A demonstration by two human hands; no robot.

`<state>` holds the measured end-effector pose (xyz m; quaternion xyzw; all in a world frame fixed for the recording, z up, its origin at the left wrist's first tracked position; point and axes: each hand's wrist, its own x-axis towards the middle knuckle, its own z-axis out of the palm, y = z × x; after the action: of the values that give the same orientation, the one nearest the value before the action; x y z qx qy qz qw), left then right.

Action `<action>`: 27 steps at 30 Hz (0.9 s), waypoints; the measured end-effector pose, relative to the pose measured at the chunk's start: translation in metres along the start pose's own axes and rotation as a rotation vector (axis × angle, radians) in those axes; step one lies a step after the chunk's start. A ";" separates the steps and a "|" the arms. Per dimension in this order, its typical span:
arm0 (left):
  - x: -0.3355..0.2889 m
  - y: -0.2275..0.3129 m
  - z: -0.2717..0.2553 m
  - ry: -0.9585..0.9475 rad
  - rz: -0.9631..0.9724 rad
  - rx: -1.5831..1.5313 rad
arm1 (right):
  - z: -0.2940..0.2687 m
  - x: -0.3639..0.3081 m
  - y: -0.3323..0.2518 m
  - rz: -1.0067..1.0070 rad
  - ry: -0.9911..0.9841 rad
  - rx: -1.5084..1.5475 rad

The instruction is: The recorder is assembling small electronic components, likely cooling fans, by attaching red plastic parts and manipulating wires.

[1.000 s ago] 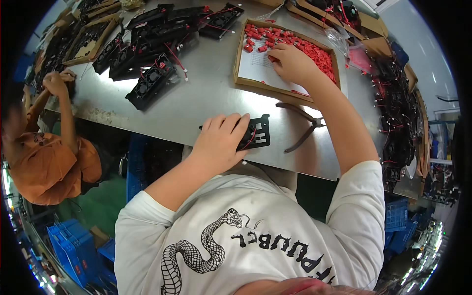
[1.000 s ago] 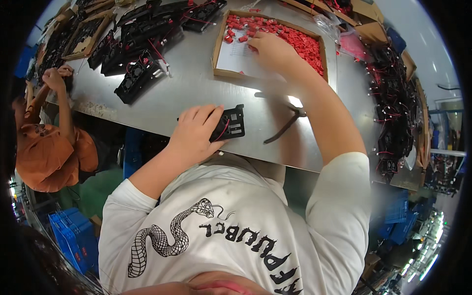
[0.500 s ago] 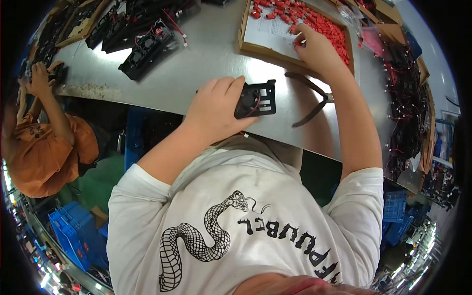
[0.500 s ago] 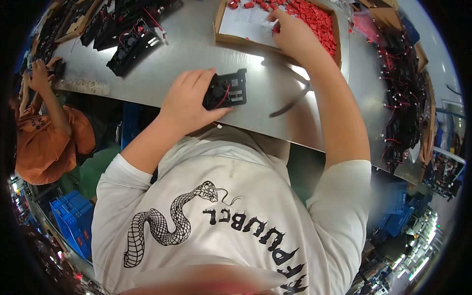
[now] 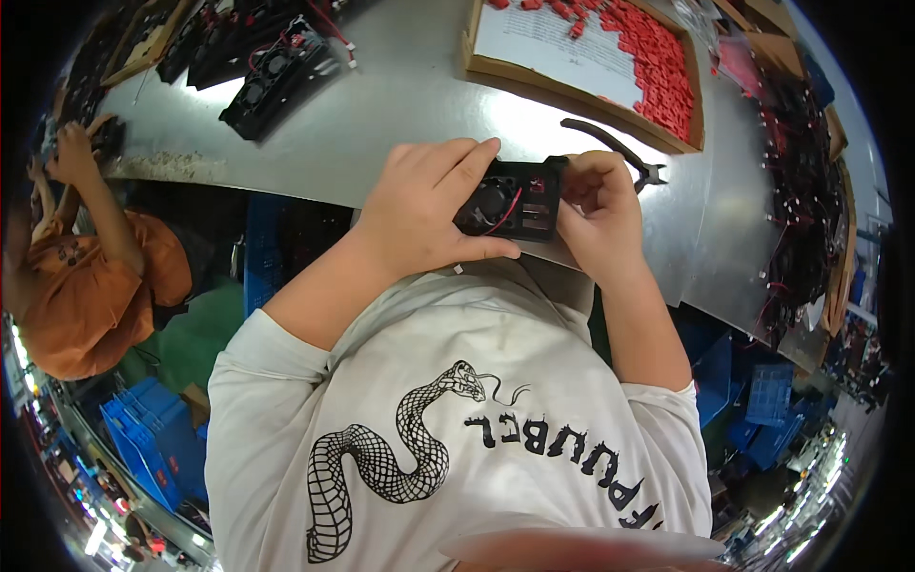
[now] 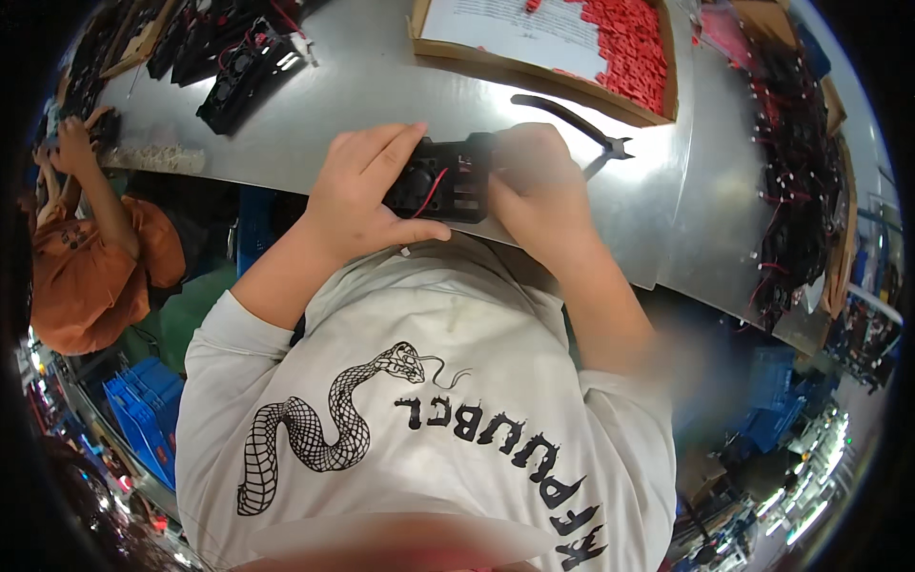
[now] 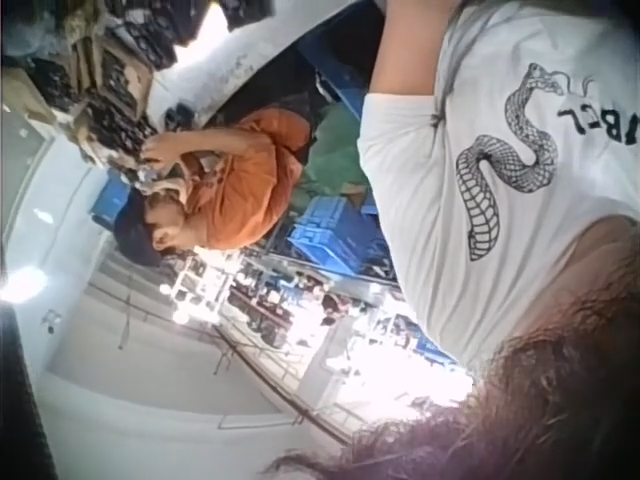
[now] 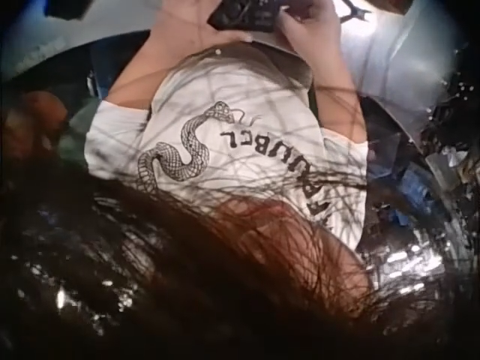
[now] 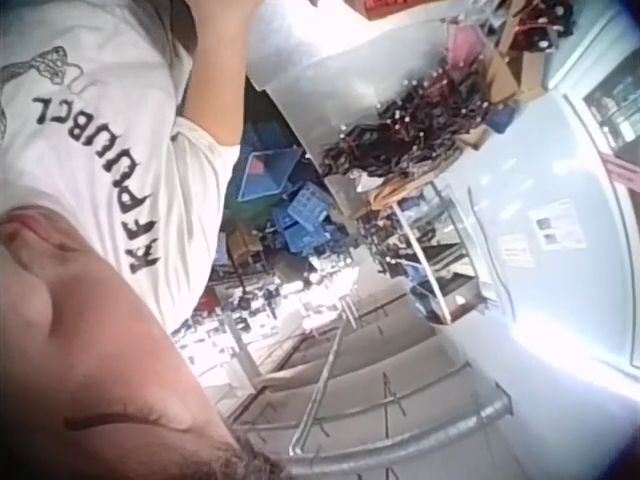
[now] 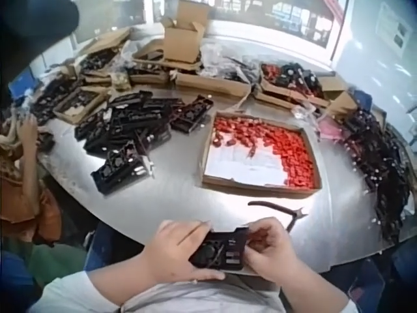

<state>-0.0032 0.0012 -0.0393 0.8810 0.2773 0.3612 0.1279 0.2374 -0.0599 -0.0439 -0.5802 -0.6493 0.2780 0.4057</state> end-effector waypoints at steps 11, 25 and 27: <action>0.013 0.001 -0.011 -0.183 -0.076 -0.030 | 0.009 -0.001 0.003 0.157 0.004 0.314; 0.018 -0.004 -0.018 -0.354 -0.126 0.121 | -0.019 0.001 -0.042 0.249 -0.185 -0.003; 0.019 -0.001 -0.018 -0.375 -0.131 0.132 | -0.026 0.007 -0.047 -0.006 -0.066 -0.241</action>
<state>-0.0052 0.0138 -0.0158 0.9194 0.3284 0.1631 0.1423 0.2345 -0.0643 0.0103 -0.6133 -0.6927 0.2155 0.3122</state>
